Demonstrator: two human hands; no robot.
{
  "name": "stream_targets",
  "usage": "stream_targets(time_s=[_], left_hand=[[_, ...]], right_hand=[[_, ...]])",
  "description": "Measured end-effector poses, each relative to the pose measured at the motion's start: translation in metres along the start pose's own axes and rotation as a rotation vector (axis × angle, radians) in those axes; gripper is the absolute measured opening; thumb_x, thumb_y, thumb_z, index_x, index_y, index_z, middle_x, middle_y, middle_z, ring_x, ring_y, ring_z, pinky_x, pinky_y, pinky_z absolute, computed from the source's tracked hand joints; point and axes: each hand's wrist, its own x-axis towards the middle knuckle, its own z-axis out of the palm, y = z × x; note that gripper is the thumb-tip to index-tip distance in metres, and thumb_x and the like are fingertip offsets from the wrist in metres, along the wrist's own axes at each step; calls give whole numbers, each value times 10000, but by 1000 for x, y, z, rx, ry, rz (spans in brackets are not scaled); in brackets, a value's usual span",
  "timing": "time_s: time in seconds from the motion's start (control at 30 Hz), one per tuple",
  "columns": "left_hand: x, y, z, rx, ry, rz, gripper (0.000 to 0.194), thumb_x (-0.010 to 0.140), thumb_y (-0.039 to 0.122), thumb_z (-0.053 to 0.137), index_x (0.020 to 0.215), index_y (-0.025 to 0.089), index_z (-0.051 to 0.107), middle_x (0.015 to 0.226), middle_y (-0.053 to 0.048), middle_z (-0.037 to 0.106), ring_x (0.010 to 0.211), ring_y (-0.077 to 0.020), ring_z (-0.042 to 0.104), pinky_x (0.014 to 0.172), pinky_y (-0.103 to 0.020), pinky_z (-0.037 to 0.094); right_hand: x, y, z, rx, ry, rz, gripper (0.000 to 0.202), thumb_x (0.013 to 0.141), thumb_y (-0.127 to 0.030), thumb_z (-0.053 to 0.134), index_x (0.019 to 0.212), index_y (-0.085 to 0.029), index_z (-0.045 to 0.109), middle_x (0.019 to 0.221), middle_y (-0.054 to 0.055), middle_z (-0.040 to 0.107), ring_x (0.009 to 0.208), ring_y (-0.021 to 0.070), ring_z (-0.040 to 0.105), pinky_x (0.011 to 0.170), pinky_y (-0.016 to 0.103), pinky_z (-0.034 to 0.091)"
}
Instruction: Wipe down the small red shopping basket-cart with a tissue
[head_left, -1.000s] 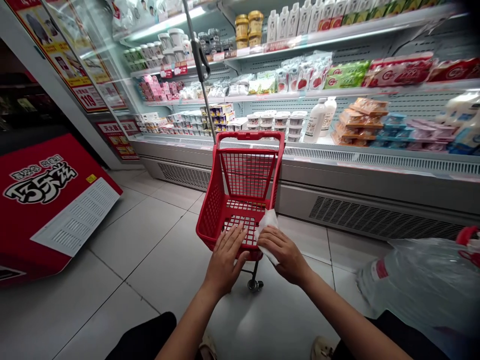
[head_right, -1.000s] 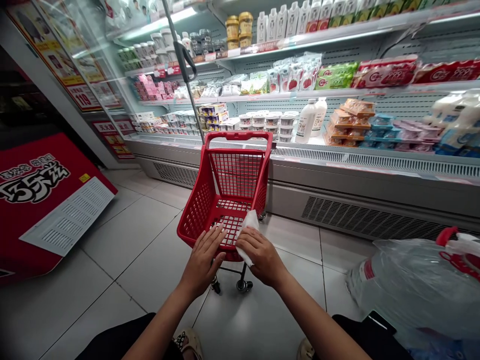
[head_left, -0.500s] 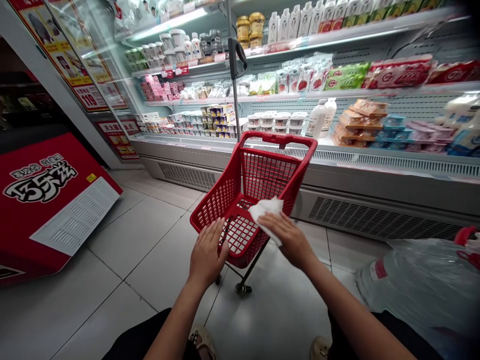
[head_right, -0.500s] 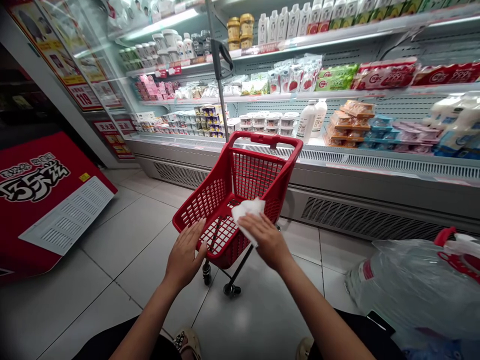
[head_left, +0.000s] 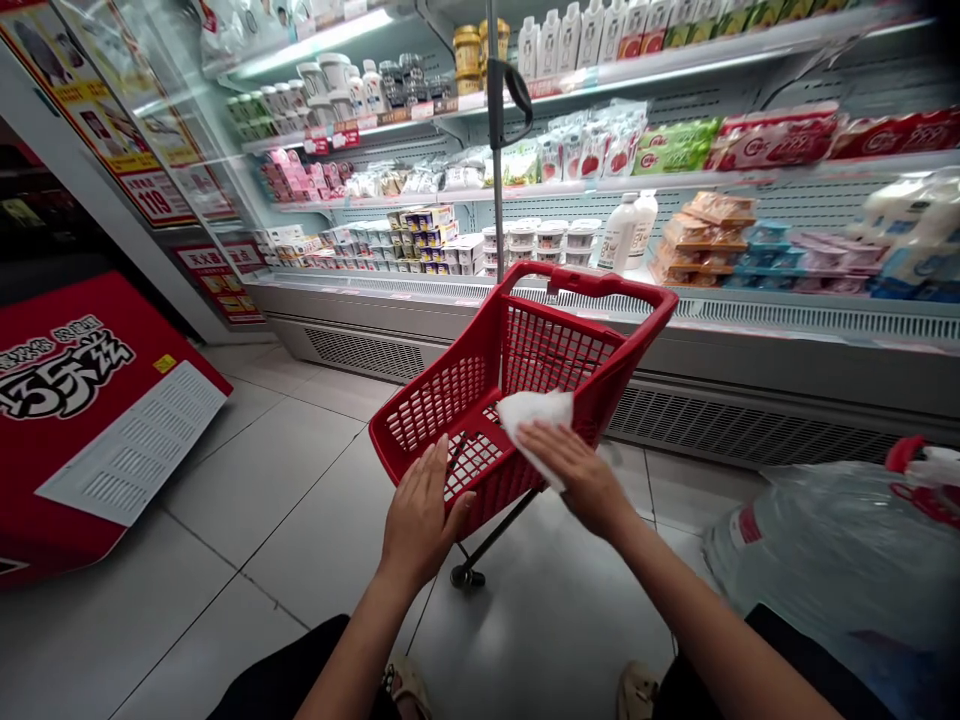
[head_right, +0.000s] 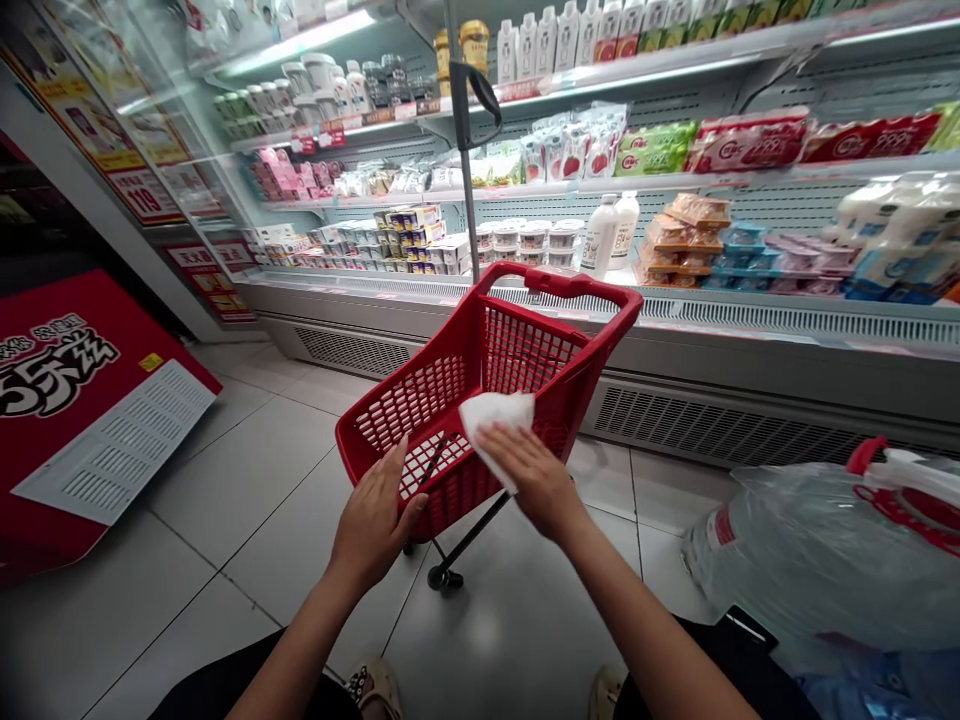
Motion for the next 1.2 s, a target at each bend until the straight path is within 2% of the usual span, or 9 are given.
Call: stream_targets(time_s=[0.13, 0.37, 0.47, 0.6, 0.67, 0.83, 0.97, 1.1, 1.2], left_hand=[[0, -9, 0, 30, 8, 8, 743, 1070, 533, 366, 1667, 195, 82, 1631, -134, 425, 1487, -288, 438, 1198, -499, 398], [3, -21, -5, 45, 0, 14, 723, 1073, 514, 372, 1667, 203, 102, 1628, -117, 434, 1509, -273, 402, 1220, -496, 376], [3, -29, -12, 69, -22, 17, 726, 1076, 506, 375, 1670, 217, 74, 1651, -106, 398, 1537, -264, 352, 1239, -498, 350], [4, -32, -18, 110, -42, 12, 641, 1100, 415, 341, 1669, 269, 84, 1678, -46, 351, 1555, -222, 313, 1266, -481, 307], [6, -29, -18, 133, -44, 43, 595, 1107, 345, 313, 1664, 299, 110, 1676, -12, 353, 1552, -198, 320, 1275, -472, 290], [18, -5, -8, 191, 11, 140, 627, 1087, 310, 358, 1665, 289, 117, 1666, -12, 362, 1536, -215, 356, 1284, -482, 270], [29, 18, 4, 192, 63, 156, 740, 1062, 354, 422, 1672, 180, 40, 1674, -99, 335, 1539, -255, 349, 1277, -486, 283], [37, 33, 11, 161, 94, 133, 821, 1041, 350, 455, 1660, 95, -20, 1683, -145, 308, 1559, -263, 302, 1274, -462, 297], [42, 39, 11, 165, 78, 121, 801, 1036, 369, 474, 1665, 116, 48, 1686, -136, 309, 1565, -264, 288, 1281, -462, 283]], right_hand=[[-6, 18, -6, -5, 105, 123, 844, 833, 24, 371, 1619, -283, 343, 1618, 15, 450, 1555, 208, 293, 1283, 527, 263], [4, -47, 19, 12, -93, -107, 863, 820, 29, 383, 1635, -241, 296, 1630, 2, 429, 1548, 165, 303, 1297, 438, 241], [3, -30, 8, -41, -67, -91, 839, 847, 32, 383, 1629, -262, 311, 1612, -2, 458, 1530, 159, 344, 1300, 434, 228], [-5, 16, -17, -121, 111, 87, 842, 817, 10, 407, 1614, -257, 356, 1605, 20, 471, 1535, 220, 343, 1297, 513, 220], [-8, 24, -19, -133, 163, 133, 845, 814, -3, 411, 1618, -254, 350, 1615, 26, 456, 1547, 243, 318, 1291, 542, 226], [3, -18, 12, -57, 72, 32, 826, 841, -5, 408, 1633, -215, 308, 1636, 35, 423, 1558, 226, 289, 1286, 507, 274], [14, -46, 26, -3, -34, -85, 802, 826, 16, 407, 1601, -191, 375, 1630, 28, 433, 1549, 188, 307, 1286, 448, 287], [14, -19, 4, -68, -21, -59, 809, 808, -14, 450, 1591, -211, 399, 1593, 31, 490, 1515, 188, 380, 1291, 445, 266], [7, 24, -22, -185, 123, 112, 815, 797, -40, 454, 1592, -211, 403, 1593, 51, 490, 1517, 227, 379, 1288, 481, 259]])
